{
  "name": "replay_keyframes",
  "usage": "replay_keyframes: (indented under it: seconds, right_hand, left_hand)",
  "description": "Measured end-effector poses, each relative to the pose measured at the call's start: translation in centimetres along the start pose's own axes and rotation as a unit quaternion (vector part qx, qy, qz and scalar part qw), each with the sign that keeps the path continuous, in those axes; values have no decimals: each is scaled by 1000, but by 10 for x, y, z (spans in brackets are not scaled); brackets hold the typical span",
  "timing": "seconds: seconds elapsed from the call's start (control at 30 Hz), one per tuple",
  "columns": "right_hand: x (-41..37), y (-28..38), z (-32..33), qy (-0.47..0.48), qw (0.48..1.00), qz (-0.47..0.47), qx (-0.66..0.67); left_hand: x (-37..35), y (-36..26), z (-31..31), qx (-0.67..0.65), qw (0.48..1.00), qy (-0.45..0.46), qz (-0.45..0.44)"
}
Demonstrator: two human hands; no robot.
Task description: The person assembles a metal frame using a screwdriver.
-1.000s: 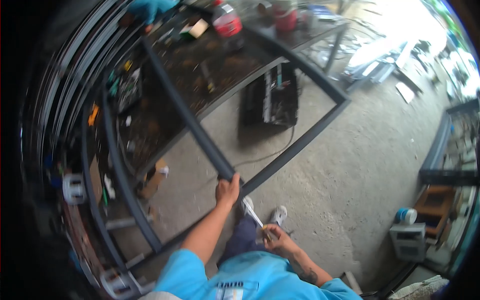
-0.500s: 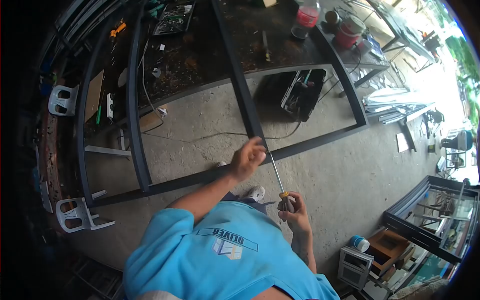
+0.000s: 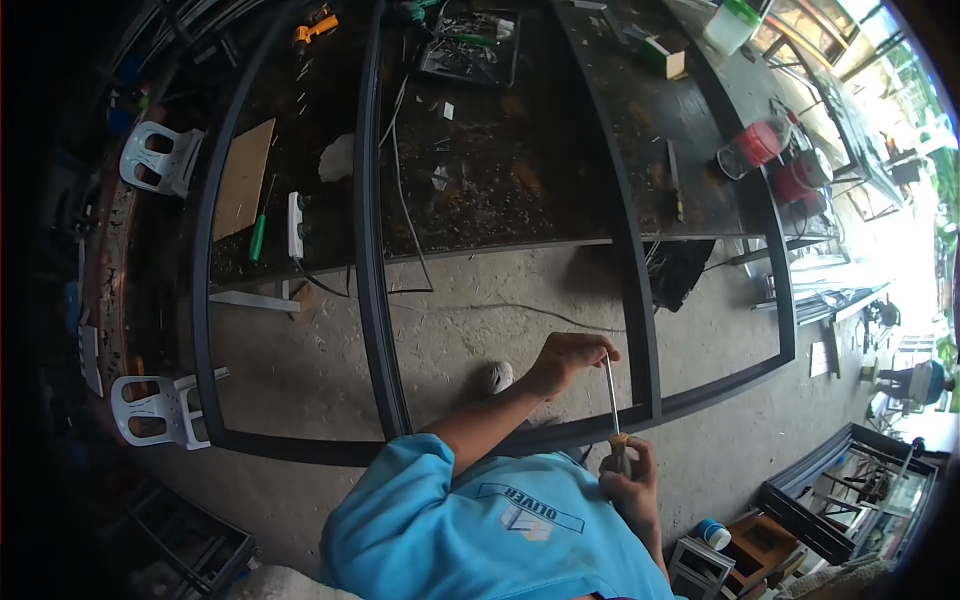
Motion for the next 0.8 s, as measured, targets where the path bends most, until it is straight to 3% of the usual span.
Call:
replay_keyframes:
  seconds: [0.03, 0.07, 0.1, 0.13, 0.17, 0.2, 0.27, 0.3, 0.33, 0.37, 0.4, 0.47, 0.53, 0.57, 0.6, 0.63, 0.67, 0.7, 0.73, 0.77, 0.8]
  right_hand:
    - [2, 18, -1, -97, 951, 174, -237]
    - [-5, 32, -16, -181, 808, 332, -452]
    - [9, 26, -10, -119, 944, 181, -248]
    - [13, 18, -17, -50, 998, 14, -22]
    - [14, 20, -36, 42, 986, -78, 143]
    - [20, 26, -42, 42, 986, -77, 141]
    - [37, 37, -42, -41, 996, -82, -6]
    - [49, 62, -49, -74, 980, -23, -186]
    - [61, 90, -61, -80, 962, 65, -252]
    - [71, 122, -74, -112, 895, 166, -398]
    - [78, 150, -94, -143, 795, 260, -528]
    - [90, 213, -159, -178, 745, 282, -578]
    - [121, 248, -201, -143, 693, 348, -615]
    - [140, 264, -215, -145, 691, 352, -614]
    - [164, 270, -232, -140, 640, 330, -680]
    - [186, 271, -244, -135, 584, 304, -740]
    - [205, 270, -251, -138, 584, 303, -741]
    - [233, 254, -260, -106, 512, 271, -808]
    - [251, 240, -271, -73, 435, 236, -866]
    - [254, 239, -280, -80, 446, 235, -860]
    - [251, 238, -288, -85, 458, 229, -855]
  left_hand:
    - [6, -9, 10, 59, 998, -9, -22]
    - [11, -18, 20, 118, 992, -18, -45]
    - [17, -27, 29, 114, 992, -22, -46]
    - [24, -47, 29, 237, 965, 27, -107]
    - [28, -62, 28, 357, 917, 75, -165]
    - [36, -67, 38, 355, 917, 75, -167]
    - [49, -86, 42, 486, 809, 124, -306]
    - [59, -94, 54, 511, 784, 98, -338]
    - [71, -97, 65, 511, 782, 99, -344]
    - [89, -102, 95, 457, 841, 10, -288]
    - [104, -104, 124, 395, 887, -77, -226]
    - [138, -119, 158, 468, 865, -117, -139]
    - [177, -146, 176, 522, 816, -127, -212]
    - [198, -159, 185, 526, 803, -129, -249]
    - [218, -172, 193, 530, 788, -130, -284]
    - [239, -180, 208, 570, 765, -138, -266]
    - [259, -188, 221, 608, 740, -146, -246]
    - [276, -195, 229, 606, 742, -143, -247]
    - [289, -207, 234, 648, 691, -162, -277]
    - [303, -220, 238, 684, 636, -182, -306]
    - [318, -227, 244, 707, 616, -185, -293]
Point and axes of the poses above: each hand's wrist, its own x-axis towards the middle knuckle, its own z-axis out of the back of the hand, y = z × x, the point moved 8 cm from there along x, towards the middle knuckle, and after that the axes turned 10 degrees about -z, right-handed, at the moved point
